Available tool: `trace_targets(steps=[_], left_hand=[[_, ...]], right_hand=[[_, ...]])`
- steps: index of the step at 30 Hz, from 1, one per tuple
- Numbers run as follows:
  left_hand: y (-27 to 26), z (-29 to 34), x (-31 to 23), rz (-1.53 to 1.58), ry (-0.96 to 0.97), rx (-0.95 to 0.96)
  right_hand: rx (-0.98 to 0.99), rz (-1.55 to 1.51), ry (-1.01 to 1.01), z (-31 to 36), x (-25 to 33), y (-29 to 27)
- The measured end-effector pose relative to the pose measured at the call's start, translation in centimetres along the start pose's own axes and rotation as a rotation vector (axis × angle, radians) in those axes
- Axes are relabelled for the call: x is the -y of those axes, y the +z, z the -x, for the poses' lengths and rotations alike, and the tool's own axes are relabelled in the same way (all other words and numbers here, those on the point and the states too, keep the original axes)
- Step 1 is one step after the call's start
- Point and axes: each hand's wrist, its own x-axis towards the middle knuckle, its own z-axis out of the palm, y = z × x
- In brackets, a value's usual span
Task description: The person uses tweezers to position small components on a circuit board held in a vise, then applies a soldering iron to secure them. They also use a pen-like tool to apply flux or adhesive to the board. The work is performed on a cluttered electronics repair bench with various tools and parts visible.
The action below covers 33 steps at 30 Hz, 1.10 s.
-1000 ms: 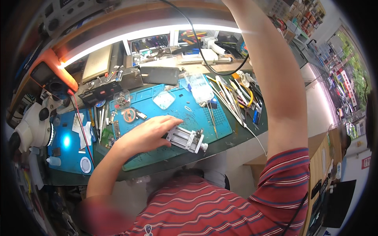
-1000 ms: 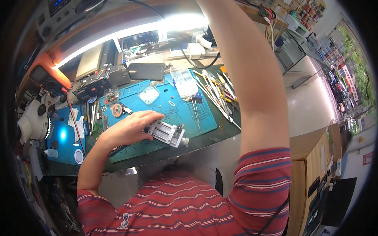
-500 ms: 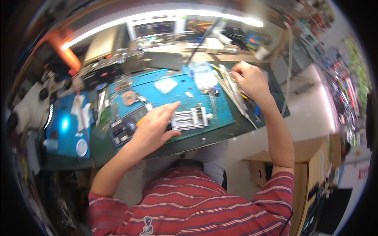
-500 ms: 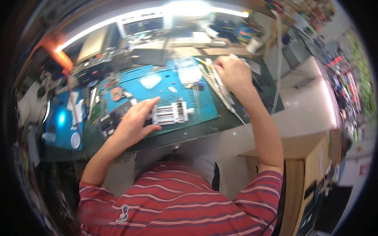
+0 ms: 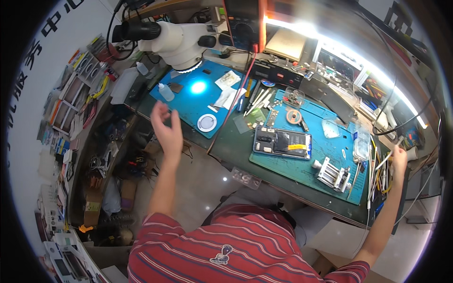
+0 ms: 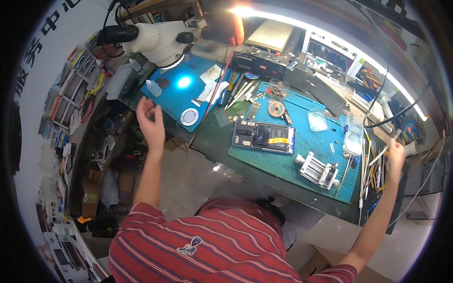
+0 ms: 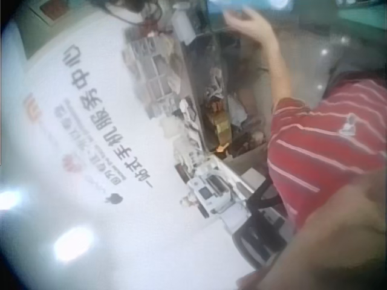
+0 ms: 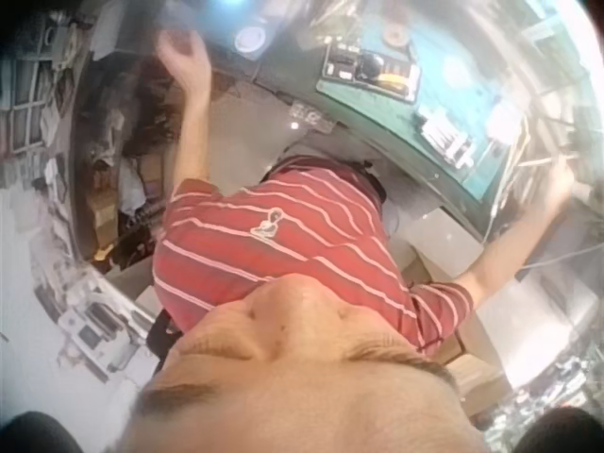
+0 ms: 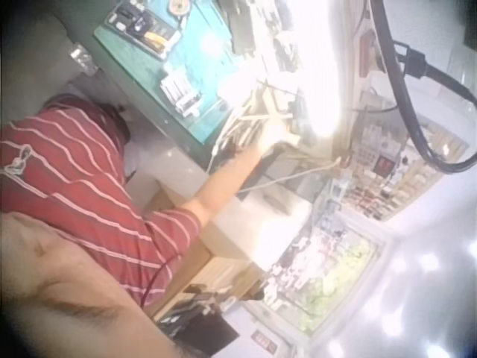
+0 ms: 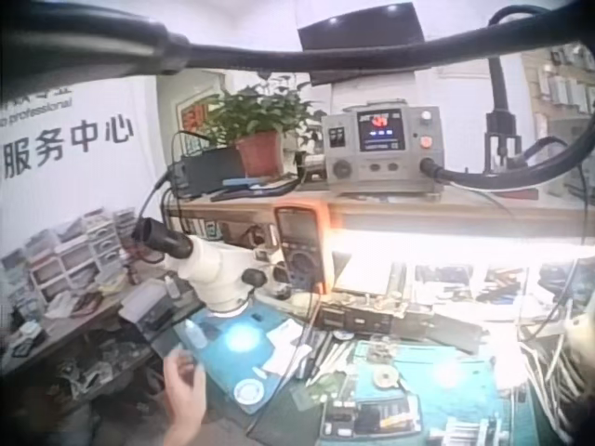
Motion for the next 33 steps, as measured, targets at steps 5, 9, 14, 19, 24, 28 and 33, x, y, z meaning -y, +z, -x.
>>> trace_targets(steps=[5, 9, 14, 19, 24, 28, 33], left_hand=[[-1.7, -9.6, 8.3, -0.332, -0.164, 0.219], [-3.3, -9.5, 7.7, -0.183, -0.186, 0.216], [-3.8, 0.0, -5.5, -0.077, 0.38, 0.527], [-3.7, 3.5, -11.0, -0.013, 0.829, 0.858], [-4.7, 3.1, -11.8, -0.119, 1.084, 0.846], [-5.1, 2.7, -11.6, -0.124, 1.18, 0.829], [-5.2, 2.7, -11.5, -0.145, 1.191, 0.814]], right_hand=[[-0.181, -0.905, 0.447, 3.3, 2.4, 0.9], [-0.063, -1.173, 0.395, 17.5, 11.7, -0.4], [0.759, -1.151, 0.353, 37.0, 26.3, 3.0], [1.498, -1.418, 1.007, 41.1, 33.2, 10.8], [1.55, -1.519, 1.125, 41.2, 33.4, 13.2], [1.57, -1.538, 1.113, 41.0, 33.8, 13.3], [1.597, -1.49, 1.054, 40.6, 34.3, 13.0]])
